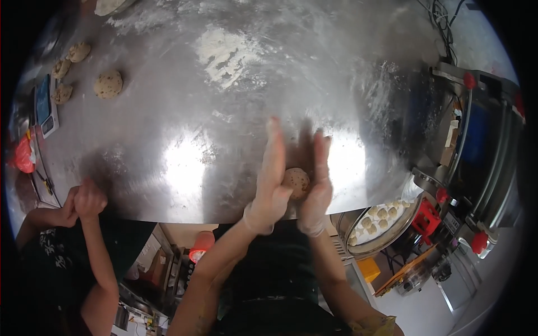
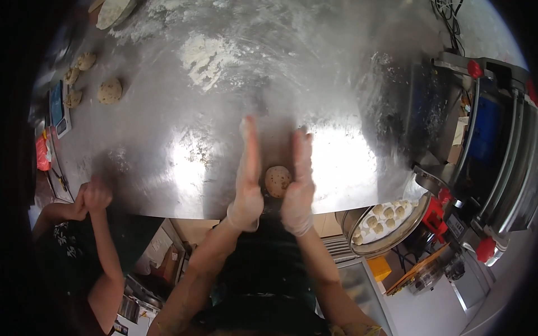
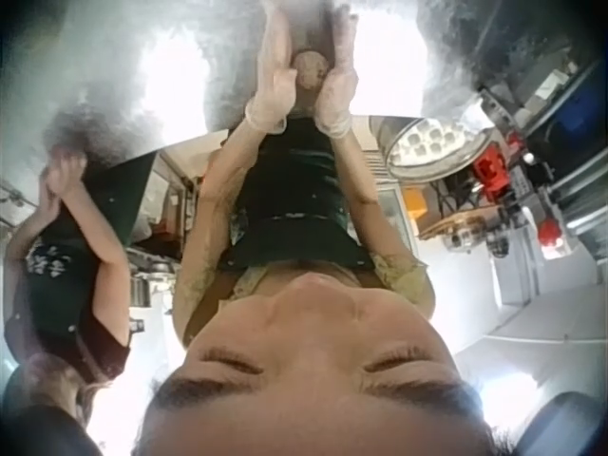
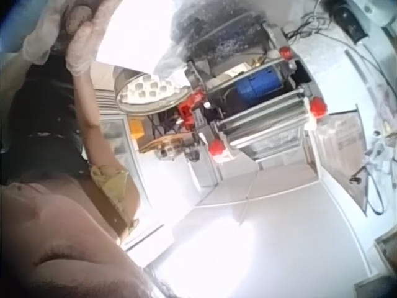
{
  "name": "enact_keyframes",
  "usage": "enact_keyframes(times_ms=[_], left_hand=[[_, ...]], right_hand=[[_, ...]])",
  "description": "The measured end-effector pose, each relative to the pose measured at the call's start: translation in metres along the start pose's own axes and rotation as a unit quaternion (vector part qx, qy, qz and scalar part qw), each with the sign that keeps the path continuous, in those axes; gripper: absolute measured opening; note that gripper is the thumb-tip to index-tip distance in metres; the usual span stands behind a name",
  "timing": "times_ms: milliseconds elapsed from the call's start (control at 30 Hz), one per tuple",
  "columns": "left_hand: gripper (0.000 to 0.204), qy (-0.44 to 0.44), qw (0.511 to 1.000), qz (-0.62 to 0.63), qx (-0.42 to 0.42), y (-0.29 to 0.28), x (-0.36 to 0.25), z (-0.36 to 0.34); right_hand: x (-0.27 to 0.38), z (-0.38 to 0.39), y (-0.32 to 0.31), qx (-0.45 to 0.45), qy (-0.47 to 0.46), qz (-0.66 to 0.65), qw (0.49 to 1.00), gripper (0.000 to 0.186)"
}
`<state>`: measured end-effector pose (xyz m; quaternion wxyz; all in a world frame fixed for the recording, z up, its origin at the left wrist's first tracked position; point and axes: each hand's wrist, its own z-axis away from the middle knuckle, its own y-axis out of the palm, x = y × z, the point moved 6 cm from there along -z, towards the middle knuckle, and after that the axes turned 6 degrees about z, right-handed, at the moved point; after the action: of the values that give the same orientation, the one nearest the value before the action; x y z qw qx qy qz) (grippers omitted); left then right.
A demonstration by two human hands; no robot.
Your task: Manually shaping and rolling dough into round buns on a prep table.
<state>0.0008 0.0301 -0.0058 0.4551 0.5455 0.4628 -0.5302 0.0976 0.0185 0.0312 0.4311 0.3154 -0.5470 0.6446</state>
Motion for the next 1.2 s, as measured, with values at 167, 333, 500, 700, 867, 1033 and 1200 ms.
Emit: enact_keyframes(times_ms=[167, 333, 500, 700, 867, 1033, 1200], left_hand=[[0.099, -0.005, 0.997, 0.058, 0.052, 0.012, -0.012, 0.012], [0.088, 0.093, 0.996, -0.011, 0.005, -0.003, -0.015, -0.009], [0.099, -0.036, 0.994, 0.065, 0.073, 0.014, -0.020, 0.016], [0.081, 0.045, 0.998, 0.032, 0.037, 0.006, -0.021, -0.022], [0.080, -0.092, 0.990, 0.066, 0.080, 0.014, -0.018, 0.033], [0.083, 0.034, 0.998, -0.025, 0.056, 0.009, -0.009, -0.012], [0.082, -0.030, 0.996, 0.069, 0.054, 0.016, -0.017, 0.028]], right_hand=[[-0.009, 0.009, 0.004, 0.003, 0.015, -0.013, 1.000, 0.089], [-0.007, 0.008, 0.011, 0.011, -0.004, -0.027, 1.000, 0.086], [-0.005, -0.013, -0.002, 0.006, -0.034, -0.021, 0.999, 0.085], [0.009, 0.009, 0.013, -0.004, -0.056, -0.017, 0.998, 0.086], [-0.011, -0.024, -0.010, -0.015, -0.060, -0.013, 0.998, 0.087], [0.001, 0.004, 0.009, -0.016, -0.073, -0.021, 0.997, 0.089], [-0.021, -0.032, -0.016, -0.022, -0.080, -0.019, 0.996, 0.090]])
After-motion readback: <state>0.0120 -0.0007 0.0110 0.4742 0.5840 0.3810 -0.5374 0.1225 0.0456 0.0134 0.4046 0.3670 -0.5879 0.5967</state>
